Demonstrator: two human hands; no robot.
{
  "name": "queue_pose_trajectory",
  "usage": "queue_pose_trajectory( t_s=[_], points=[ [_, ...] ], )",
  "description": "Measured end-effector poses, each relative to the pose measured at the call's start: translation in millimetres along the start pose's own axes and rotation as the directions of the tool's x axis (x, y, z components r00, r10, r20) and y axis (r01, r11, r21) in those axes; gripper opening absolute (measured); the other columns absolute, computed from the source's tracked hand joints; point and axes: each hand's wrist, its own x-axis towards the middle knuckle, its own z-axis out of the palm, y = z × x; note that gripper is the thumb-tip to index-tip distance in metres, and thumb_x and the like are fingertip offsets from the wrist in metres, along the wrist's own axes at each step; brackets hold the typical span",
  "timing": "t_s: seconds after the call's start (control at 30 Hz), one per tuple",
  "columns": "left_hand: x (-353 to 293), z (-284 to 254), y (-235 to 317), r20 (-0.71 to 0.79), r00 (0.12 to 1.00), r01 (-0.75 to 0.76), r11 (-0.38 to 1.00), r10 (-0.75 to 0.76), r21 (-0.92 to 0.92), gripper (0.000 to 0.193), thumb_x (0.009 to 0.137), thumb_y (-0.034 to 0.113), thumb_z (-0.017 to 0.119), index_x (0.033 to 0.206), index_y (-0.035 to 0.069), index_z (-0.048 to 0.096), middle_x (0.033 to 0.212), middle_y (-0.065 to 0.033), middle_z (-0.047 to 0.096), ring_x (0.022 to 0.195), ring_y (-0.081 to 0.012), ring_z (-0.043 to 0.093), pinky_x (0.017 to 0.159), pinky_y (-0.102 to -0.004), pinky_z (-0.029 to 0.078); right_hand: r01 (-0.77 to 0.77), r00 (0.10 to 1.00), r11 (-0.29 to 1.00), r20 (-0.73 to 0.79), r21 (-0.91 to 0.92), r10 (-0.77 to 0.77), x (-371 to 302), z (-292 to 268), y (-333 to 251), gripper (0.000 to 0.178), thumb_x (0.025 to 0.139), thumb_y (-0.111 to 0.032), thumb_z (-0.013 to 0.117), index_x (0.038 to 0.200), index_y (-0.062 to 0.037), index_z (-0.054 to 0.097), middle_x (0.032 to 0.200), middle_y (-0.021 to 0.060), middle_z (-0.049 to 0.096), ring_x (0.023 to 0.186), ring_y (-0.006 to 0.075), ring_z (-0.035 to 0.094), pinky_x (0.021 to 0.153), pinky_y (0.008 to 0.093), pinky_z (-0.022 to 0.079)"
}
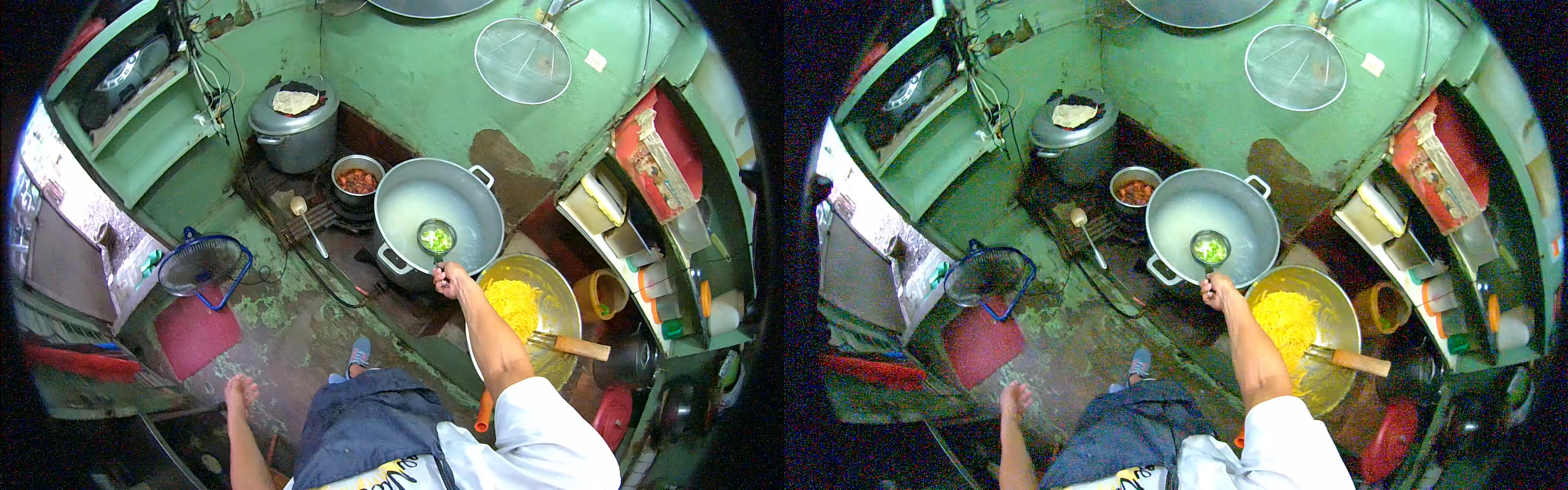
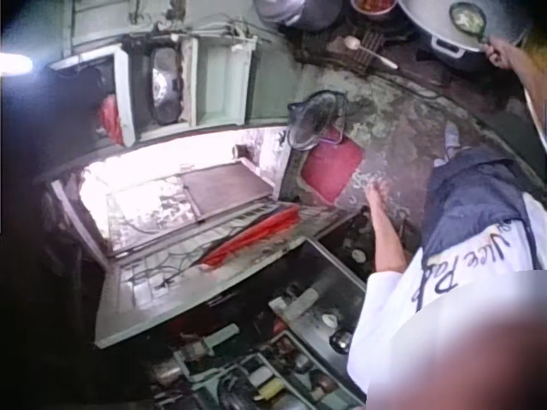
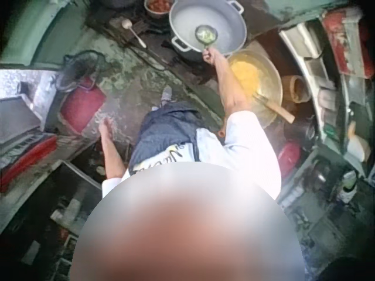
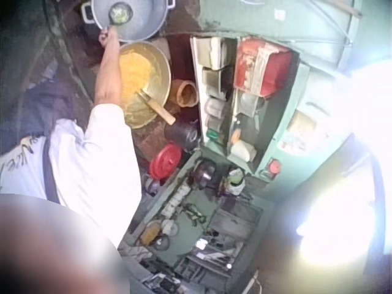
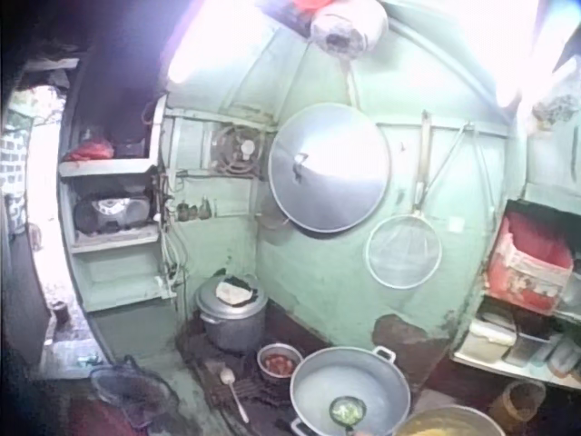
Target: The person arranges halved hard-boiled eggs in a circular pattern on a large tray of yellow rice topped with chopped green vegetables. The person then moves to a stove area, scoops chopped vegetables from a bowl, and places them into a pot of boiling water before returning to the tray.
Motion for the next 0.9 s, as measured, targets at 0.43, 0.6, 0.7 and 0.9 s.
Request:
queue_pose_trajectory(
  t_s=[0.43,0.6,0.7,0.9],
  points=[
    [47.9,-46.0,-53.8,-0.012,0.886,0.447,0.846,-0.464,0.291,0.032,0.093,0.030,0.050,0.113,0.009,0.062,0.091,-0.0075,0.063,0.077,-0.0198,0.061,0.065,-0.0356,0.051,0.237,0.971,0.920,-0.040,0.311,-0.236,-33.8,60.7,34.0,0.016,0.101,-0.022,0.041,0.093,-0.0099,0.049,0.063,-0.0057,0.045,0.045,0.0054,0.033,0.042,0.0229,0.025],
    [132.2,32.5,55.3,-0.034,0.953,0.294,0.893,-0.301,0.340,0.033,0.092,0.033,0.054,0.116,0.011,0.062,0.100,-0.0068,0.061,0.087,-0.0193,0.060,0.067,-0.0356,0.052,0.292,0.956,0.919,-0.100,0.263,-0.275,-30.0,55.5,48.9,0.015,0.100,-0.020,0.041,0.093,-0.0097,0.049,0.063,-0.0044,0.044,0.044,0.0057,0.032,0.042,0.0234,0.025],
    [171.5,68.7,133.8,0.172,0.968,0.103,0.918,-0.181,0.383,0.040,0.092,0.038,0.057,0.123,0.012,0.058,0.108,-0.0069,0.061,0.090,-0.0210,0.061,0.071,-0.0353,0.053,0.351,0.936,0.898,-0.106,0.265,-0.335,-46.4,87.2,42.9,0.016,0.100,-0.020,0.041,0.090,-0.0104,0.048,0.063,-0.0040,0.044,0.043,0.0057,0.032,0.041,0.0238,0.025],
    [197.5,129.1,191.4,0.381,0.919,-0.085,0.895,-0.100,0.438,0.046,0.094,0.045,0.056,0.127,0.013,0.056,0.126,-0.0069,0.059,0.104,-0.0240,0.062,0.079,-0.0374,0.054,0.421,0.903,0.863,-0.217,0.281,-0.370,-20.0,106.7,53.2,0.020,0.099,-0.018,0.039,0.083,-0.0112,0.048,0.062,-0.0044,0.043,0.043,0.0062,0.033,0.040,0.0240,0.025]
  ],
)
